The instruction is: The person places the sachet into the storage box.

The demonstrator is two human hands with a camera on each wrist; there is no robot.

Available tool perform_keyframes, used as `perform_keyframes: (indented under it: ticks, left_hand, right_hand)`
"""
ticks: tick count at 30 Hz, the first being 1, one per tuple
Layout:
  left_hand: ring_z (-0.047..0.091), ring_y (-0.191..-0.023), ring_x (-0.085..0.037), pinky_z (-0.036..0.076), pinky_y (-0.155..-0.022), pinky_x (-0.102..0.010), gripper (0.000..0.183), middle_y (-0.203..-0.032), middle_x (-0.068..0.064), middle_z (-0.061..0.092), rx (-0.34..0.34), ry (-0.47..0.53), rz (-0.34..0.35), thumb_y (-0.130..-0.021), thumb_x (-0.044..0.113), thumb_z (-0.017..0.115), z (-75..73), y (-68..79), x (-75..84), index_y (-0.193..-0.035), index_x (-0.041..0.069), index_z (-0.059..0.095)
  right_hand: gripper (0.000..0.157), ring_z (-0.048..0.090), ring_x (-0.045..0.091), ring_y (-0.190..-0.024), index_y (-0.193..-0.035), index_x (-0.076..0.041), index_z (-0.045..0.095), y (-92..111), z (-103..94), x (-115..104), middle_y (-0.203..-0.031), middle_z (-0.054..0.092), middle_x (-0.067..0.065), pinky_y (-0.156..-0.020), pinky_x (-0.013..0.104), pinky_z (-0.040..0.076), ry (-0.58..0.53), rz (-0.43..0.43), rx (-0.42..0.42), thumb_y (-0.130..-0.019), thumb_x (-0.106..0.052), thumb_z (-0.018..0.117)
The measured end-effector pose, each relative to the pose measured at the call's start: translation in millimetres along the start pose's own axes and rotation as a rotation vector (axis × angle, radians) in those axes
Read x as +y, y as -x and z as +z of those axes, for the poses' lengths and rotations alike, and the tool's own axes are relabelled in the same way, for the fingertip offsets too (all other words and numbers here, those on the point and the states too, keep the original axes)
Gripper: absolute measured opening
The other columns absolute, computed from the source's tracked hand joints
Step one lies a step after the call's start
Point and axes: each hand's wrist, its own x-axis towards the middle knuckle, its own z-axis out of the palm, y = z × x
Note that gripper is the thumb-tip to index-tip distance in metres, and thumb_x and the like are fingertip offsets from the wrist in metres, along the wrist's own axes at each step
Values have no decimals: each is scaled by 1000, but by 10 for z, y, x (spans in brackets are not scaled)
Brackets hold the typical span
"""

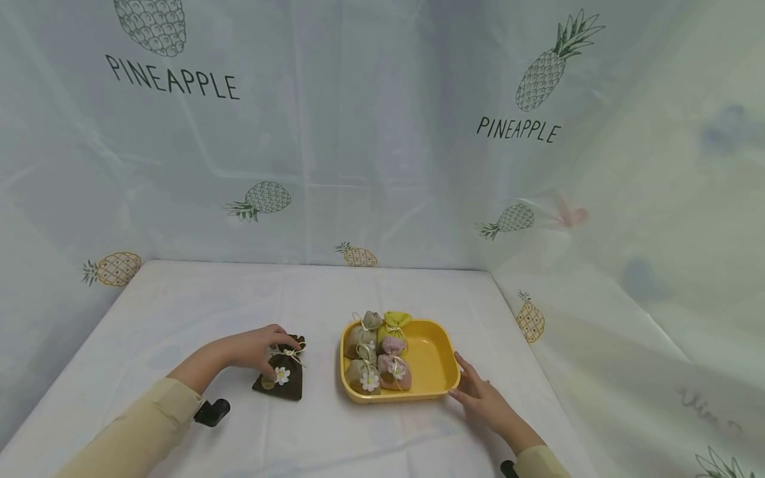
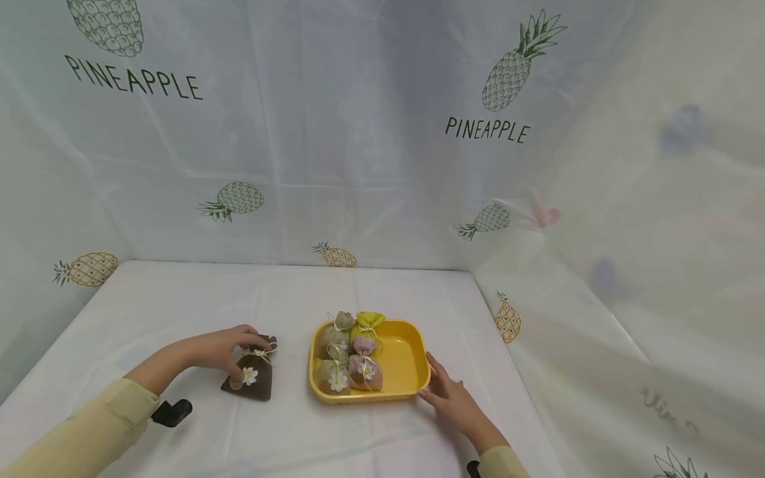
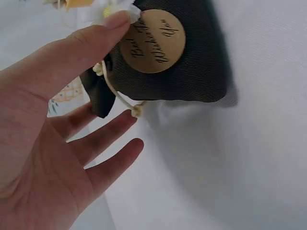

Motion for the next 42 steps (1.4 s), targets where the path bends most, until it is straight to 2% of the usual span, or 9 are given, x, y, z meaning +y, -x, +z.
perform_keyframes:
  ticks: [6,12,16,20,26,31,37,42]
  left_hand:
    - [50,-96,-24,46,-79,-44,59,-115,-3,47,-13,22,-21,-73,14,86,38,-39,-47,-126,23,63]
    - [50,-102,-25,45,-86,-50,60,-116,-4,49,-36,15,-49,-73,17,86,43,-56,-8,-128,24,62]
    - [50,-104,-26,45,-88,-52,57,-114,-5,49,-34,14,-69,-72,17,87,47,-53,16,-123,27,64]
    - [49,-99,-24,45,-85,-48,49,-110,-4,48,-18,12,-31,-71,16,88,75,-66,13,-113,28,66]
    - [51,-102,-23,45,-87,-47,45,-115,-1,51,-12,5,4,-69,20,89,113,-73,83,-108,28,67]
    - [51,-94,-16,46,-83,-40,43,-104,7,53,-7,-20,57,-68,26,90,134,-89,118,-103,33,65]
    - [51,-93,-15,48,-79,-37,43,-104,7,52,58,-13,136,-69,30,89,47,-132,234,-104,34,64]
    - [52,-96,-17,49,-80,-39,44,-107,4,53,101,-4,132,-69,27,89,-62,-201,413,-106,32,65]
  right_hand:
    - [78,31,46,-136,-156,-31,22,1,7,3,-144,48,15,-107,69,-4,-9,4,0,-91,-48,63]
    - [78,31,46,-136,-156,-31,22,-4,6,11,-143,48,16,-107,69,-4,-4,-4,3,-92,-48,63]
    - [78,31,45,-137,-156,-31,22,-17,1,10,-143,49,16,-107,69,-4,-7,-5,7,-91,-47,63]
    - [79,30,45,-137,-156,-32,22,-22,3,9,-143,48,16,-107,68,-5,-14,0,13,-91,-47,64]
    - [79,28,46,-138,-156,-31,22,6,-1,-24,-144,48,16,-107,68,-5,-20,15,13,-91,-47,64]
    - [80,28,46,-138,-156,-30,23,26,-2,-49,-144,48,16,-107,68,-4,-14,25,9,-90,-47,65]
    - [78,31,46,-136,-156,-30,23,7,6,-12,-143,49,16,-107,69,-2,5,2,13,-91,-47,64]
    - [78,30,45,-137,-155,-32,24,-7,7,3,-143,48,15,-107,68,-3,-6,-7,16,-91,-47,64]
